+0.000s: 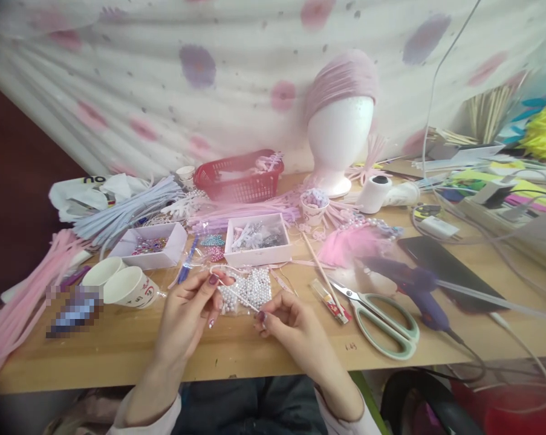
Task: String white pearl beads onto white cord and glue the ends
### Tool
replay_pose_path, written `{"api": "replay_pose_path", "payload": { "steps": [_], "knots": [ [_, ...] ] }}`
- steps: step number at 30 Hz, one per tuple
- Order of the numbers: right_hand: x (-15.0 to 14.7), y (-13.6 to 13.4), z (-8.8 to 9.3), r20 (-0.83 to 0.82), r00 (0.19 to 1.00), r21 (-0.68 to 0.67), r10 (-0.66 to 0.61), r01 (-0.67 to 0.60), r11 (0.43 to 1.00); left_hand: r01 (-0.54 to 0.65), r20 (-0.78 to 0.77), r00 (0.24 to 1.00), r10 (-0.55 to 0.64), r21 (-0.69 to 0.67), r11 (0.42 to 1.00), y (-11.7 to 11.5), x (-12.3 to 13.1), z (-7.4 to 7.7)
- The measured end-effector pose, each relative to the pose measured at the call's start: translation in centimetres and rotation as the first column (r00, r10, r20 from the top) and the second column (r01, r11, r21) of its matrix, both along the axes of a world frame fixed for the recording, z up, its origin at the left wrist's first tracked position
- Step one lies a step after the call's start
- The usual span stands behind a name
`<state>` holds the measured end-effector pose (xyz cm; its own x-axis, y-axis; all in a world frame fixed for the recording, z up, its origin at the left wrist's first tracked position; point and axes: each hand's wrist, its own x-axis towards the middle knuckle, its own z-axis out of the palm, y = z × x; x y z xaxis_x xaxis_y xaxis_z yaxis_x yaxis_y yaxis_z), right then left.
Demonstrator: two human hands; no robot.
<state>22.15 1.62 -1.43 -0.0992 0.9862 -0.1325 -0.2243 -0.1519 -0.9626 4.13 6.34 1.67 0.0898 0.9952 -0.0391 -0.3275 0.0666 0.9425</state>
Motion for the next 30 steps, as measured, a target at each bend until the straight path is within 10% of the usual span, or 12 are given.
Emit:
{"api": "replay_pose_path", "payload": {
  "steps": [8,17,21,30],
  "knots": [
    [2.3,-0.7,-0.5,0.487,0.850,0.147,-0.201,0.147,0.978,-0.107,0.173,0.979,0.108,-0.013,0.994,1.7,-1.1,2.3],
    [3.3,-1.0,-0.6,0.658,0.705,0.233,-0.264,0.143,0.962,-0.125,0.072,0.991,0.117,0.128,0.984,1.7,-1.1,1.6],
    [1.6,-1.0,0.9,0.523,0.789,0.376,-0.321,0.124,0.918,-0.019,-0.121,0.991,0.062,0.328,0.944,0.7,-0.6,0.7],
    [-2.5,0.3,3.4,0.008,0.999,0.362,0.039,-0.039,0.932,0.140,-0.293,0.956,0.020,0.513,0.847,-0.5,-0.1,0.2]
  ]
}}
